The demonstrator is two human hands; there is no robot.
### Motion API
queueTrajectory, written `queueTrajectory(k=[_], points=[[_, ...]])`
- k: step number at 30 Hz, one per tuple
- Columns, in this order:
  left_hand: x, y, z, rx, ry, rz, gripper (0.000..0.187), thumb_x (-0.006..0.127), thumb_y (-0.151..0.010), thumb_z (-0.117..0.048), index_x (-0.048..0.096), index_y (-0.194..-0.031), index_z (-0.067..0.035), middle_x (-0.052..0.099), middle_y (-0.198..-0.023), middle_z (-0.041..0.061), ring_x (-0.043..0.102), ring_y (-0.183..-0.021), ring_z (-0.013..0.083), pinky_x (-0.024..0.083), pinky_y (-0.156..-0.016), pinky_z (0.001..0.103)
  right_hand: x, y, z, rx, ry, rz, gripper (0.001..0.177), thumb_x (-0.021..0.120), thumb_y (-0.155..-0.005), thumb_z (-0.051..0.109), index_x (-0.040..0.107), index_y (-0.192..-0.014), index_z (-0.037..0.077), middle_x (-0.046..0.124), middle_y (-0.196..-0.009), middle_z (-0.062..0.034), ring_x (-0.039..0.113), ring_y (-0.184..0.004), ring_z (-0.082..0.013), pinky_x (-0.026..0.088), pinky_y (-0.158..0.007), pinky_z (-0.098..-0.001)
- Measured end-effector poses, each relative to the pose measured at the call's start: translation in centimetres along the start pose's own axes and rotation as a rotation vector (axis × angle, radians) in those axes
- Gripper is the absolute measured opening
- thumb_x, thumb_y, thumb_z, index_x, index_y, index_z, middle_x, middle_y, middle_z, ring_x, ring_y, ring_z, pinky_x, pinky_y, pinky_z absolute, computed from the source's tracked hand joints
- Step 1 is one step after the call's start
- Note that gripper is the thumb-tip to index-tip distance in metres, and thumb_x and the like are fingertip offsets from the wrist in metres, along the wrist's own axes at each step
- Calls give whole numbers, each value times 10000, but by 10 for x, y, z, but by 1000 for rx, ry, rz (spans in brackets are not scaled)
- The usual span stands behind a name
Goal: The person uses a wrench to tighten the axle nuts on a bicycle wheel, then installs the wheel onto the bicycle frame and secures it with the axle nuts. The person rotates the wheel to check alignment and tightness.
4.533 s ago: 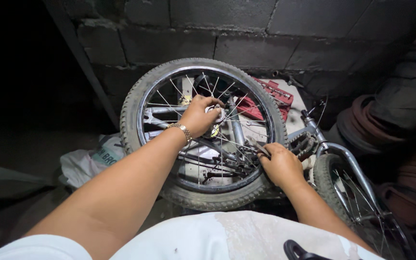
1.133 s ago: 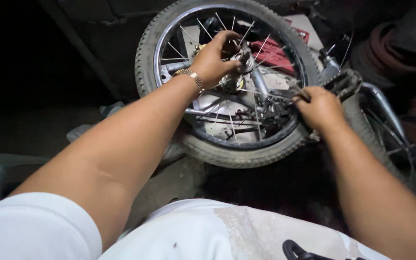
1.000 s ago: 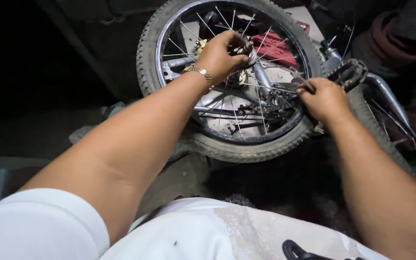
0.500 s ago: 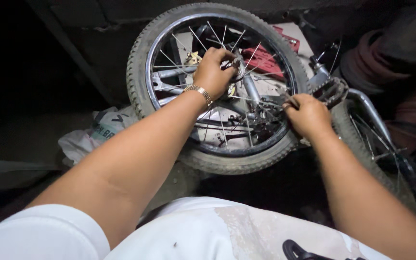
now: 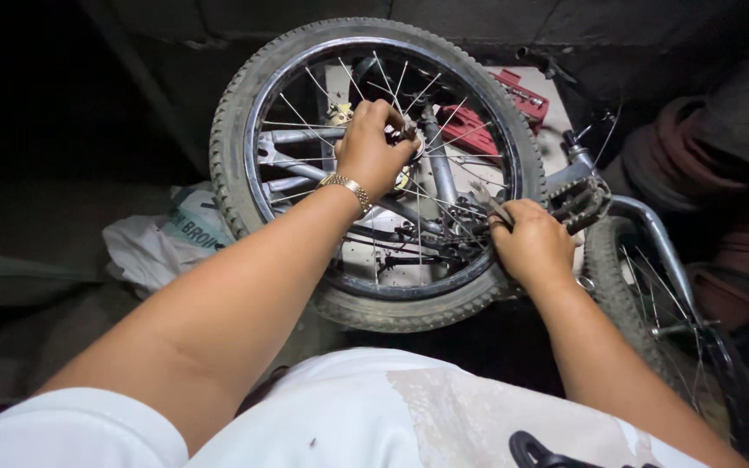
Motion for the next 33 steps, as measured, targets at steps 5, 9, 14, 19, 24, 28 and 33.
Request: queueTrajectory(k=[5,9,14,19,24,28,33], points=[[-3,-3,14,107,101,70,264,804,-782,-229,722,-1017,-142,623,-1174,53,632,-1129,250,504,-986,385,1,0,-3,-16,-19,12,231,663,-919,337,745,-1027,150,704,-1100,-74,668,-980,-392,520,-823,-520],[-3,-7,20,128,88,141,237,747,-837,-194,751,-1065,-129,619,-1218,66,631,-1152,245,512,-997,365,-1,-1,-4,-29,-25,25,233,663,-909,331,746,-1033,152,700,-1111,-80,658,-994,-399,513,-829,-525],[-3,-9,23,130,57,176,256,729,-858,-179,760,-1105,-120,623,-1256,61,616,-1189,245,489,-1023,367,-2,-1,-4,-47,-42,36,234,661,-905,329,748,-1036,156,702,-1115,-79,661,-1002,-390,512,-841,-518],[-6,-15,31,161,176,248,356,735,-855,-118,713,-1209,-97,610,-1281,95,608,-1205,237,484,-1061,361,-2,1,-5,-64,-47,29,228,659,-911,326,749,-1037,160,702,-1112,-77,665,-1006,-384,516,-845,-508],[-10,-21,36,-5,530,409,449,683,-867,-70,624,-1306,-143,679,-1297,49,662,-1202,171,529,-1049,323,-4,1,-4,-34,-29,56,225,665,-903,330,749,-1031,165,699,-1115,-67,663,-995,-388,514,-834,-512],[-11,-19,34,86,247,302,359,763,-853,-135,729,-1210,-135,651,-1245,92,643,-1180,216,505,-1041,347,-6,2,-2,-47,-32,53,224,661,-910,331,749,-1031,163,702,-1116,-65,664,-1001,-386,515,-836,-509],[-4,-17,27,149,117,157,334,852,-777,-228,779,-1087,-127,647,-1231,113,621,-1179,267,476,-1041,383,-6,2,-2,-30,-34,68,230,659,-912,337,747,-1032,162,702,-1120,-64,663,-1004,-386,514,-838,-508]])
Point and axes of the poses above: each hand's wrist, its own y-axis away from the middle knuckle, its own x-axis out of the palm, z = x × y, the point moved 2 cm from there along -y, towards the middle knuckle
